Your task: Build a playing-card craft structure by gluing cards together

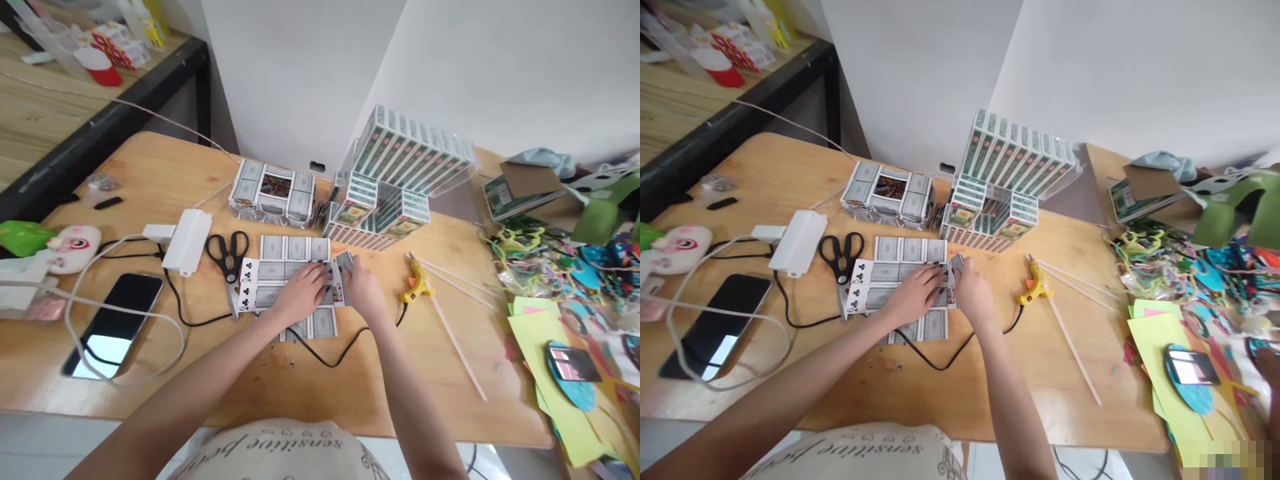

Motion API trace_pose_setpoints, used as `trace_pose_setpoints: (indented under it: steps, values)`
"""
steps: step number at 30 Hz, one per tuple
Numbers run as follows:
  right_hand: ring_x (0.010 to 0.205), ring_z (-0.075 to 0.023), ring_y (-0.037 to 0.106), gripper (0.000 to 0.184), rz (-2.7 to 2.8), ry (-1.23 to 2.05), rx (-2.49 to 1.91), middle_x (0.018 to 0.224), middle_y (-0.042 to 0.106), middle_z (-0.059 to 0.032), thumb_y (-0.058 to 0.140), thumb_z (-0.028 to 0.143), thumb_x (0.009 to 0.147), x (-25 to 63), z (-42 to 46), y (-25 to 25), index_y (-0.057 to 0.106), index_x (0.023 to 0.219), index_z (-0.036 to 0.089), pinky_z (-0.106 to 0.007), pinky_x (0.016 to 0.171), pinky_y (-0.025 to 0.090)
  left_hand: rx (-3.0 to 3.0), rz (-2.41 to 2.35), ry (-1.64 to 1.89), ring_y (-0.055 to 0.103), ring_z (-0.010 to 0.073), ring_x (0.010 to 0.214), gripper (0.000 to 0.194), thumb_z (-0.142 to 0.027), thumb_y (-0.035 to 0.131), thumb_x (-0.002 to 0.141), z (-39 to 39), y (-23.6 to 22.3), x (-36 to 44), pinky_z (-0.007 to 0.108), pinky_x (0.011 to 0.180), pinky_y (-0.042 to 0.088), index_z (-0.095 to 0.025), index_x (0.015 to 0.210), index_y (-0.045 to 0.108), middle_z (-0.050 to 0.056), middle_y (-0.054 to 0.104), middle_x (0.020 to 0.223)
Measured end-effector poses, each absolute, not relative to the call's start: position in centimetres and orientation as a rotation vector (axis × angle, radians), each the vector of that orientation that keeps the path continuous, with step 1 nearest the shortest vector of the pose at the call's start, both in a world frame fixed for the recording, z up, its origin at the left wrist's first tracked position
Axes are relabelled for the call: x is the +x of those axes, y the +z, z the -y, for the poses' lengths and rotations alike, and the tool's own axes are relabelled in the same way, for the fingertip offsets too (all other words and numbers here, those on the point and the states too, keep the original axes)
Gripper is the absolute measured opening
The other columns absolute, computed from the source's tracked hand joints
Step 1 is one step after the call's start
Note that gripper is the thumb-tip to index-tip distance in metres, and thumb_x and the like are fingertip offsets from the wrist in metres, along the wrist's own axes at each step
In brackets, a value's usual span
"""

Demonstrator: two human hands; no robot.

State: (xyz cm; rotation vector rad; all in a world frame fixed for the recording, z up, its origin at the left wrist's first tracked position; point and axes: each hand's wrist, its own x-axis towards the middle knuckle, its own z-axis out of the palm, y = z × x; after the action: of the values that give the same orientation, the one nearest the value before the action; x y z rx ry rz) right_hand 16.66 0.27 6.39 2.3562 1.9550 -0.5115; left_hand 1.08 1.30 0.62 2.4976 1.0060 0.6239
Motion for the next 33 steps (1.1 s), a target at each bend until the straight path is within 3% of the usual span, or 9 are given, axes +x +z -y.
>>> trace_pose_setpoints:
  steps: [16,33]
  values:
    - [0.074,-0.0226,0.066,0.024,-1.892,-0.409,2.291,0.085,0.066,-0.0122,0.031,0.033,0.094,15.6,-0.2,6.9,0.038,0.106,0.013,-0.026,0.052,0.039,2.458,-1.002,0.682,0.041,0.0247,0.122,0.031,-0.023,0.043,0.087,-1.2,0.5,1.0,0.047,0.106,0.033,-0.016,0.116,0.054,0.010,0.054,0.122]
    - [0.072,-0.0238,0.067,0.024,-1.882,-0.403,2.324,0.082,0.066,-0.0117,0.031,0.032,0.093,15.1,-0.3,7.2,0.040,0.107,0.014,-0.027,0.055,0.043,2.472,-1.030,0.627,0.041,0.0256,0.122,0.037,-0.033,0.047,0.086,-1.2,0.7,1.0,0.045,0.105,0.032,-0.016,0.118,0.054,0.010,0.053,0.124]
